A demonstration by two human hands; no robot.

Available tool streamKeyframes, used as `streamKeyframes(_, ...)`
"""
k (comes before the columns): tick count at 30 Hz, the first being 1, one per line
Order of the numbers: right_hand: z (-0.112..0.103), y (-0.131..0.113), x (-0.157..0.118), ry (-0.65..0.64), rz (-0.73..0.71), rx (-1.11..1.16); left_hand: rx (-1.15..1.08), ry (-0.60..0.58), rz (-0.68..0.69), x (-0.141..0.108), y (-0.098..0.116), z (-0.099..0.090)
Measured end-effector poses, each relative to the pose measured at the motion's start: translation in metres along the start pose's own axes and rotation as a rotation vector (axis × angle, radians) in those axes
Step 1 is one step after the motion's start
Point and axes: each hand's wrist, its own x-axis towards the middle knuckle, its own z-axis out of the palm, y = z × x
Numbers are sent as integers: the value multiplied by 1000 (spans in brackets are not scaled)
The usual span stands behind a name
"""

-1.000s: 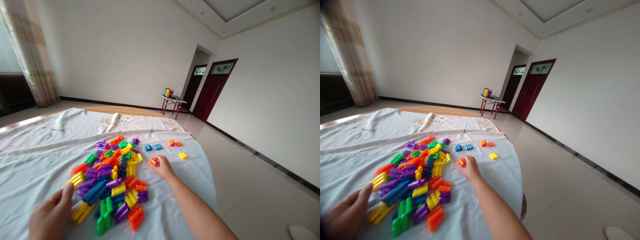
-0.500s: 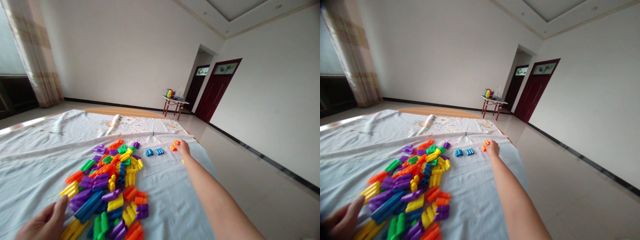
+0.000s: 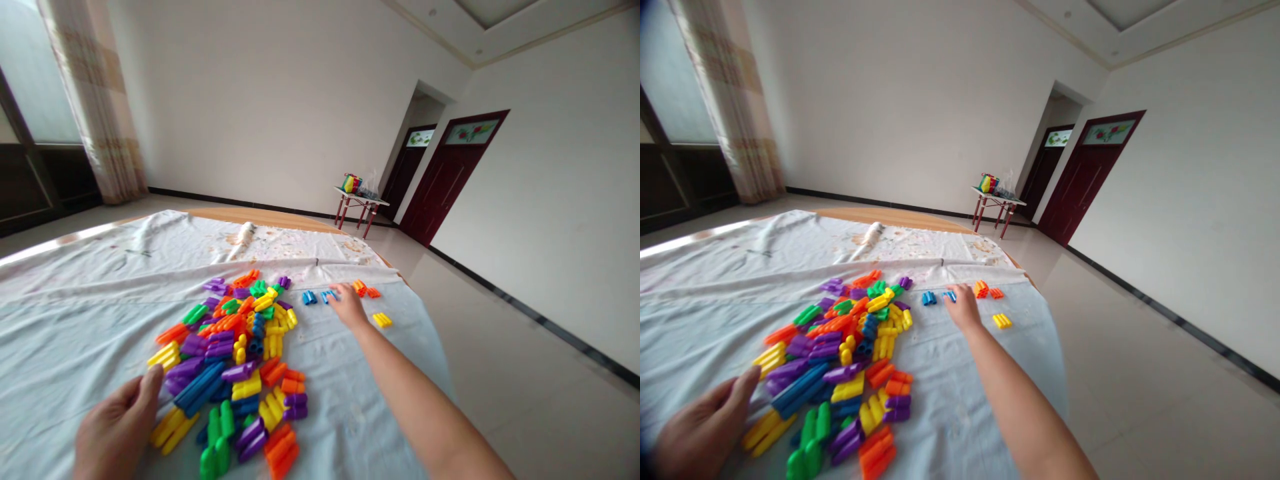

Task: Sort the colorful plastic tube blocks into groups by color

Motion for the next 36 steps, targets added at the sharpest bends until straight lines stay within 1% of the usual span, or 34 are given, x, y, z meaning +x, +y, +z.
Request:
streamKeyframes(2, 16, -33, -20, -87, -146, 149, -11, -61, -32, -4, 8, -4)
streamKeyframes(4, 33, -60, -36, -175, -225, 219, -9, -79, -31, -5, 9, -5)
streamKeyframes(6, 46, -77, -47, -234, -245, 223, -5, -83, -13, -4, 8, -5)
streamKeyframes(9, 55, -87, -54, -293, -219, 197, -13, -95, 15, -3, 4, -4)
streamKeyframes(11, 52, -86, -55, -326, -180, 213, -23, -104, 32, -3, 3, -3)
streamKeyframes(13, 42, -81, -57, -354, -133, 253, -22, -101, 40, -4, 3, -3)
streamKeyframes(18, 1, -58, -60, -390, -68, 305, -19, -96, 43, -5, 3, -3)
streamKeyframes(20, -14, -46, -61, -429, -48, 270, -13, -91, 53, -4, 3, -3)
streamKeyframes(22, -22, -36, -63, -467, -20, 194, -1, -84, 55, -4, 3, -4)
streamKeyframes(24, -23, -28, -67, -449, 1, 105, 9, -81, 53, -4, 4, -5)
streamKeyframes(26, -21, -23, -73, -372, 12, 54, 11, -83, 51, -3, 3, -5)
streamKeyframes(28, -17, -20, -80, -285, 29, 46, 12, -83, 51, -3, 3, -5)
streamKeyframes(30, -15, -20, -87, -228, 53, 44, 16, -83, 44, -3, 2, -5)
streamKeyframes(32, -13, -20, -93, -199, 64, 22, 22, -80, 39, -3, 3, -5)
streamKeyframes(36, -11, -22, -102, -187, 54, -19, 47, -77, 40, -2, 1, -5)
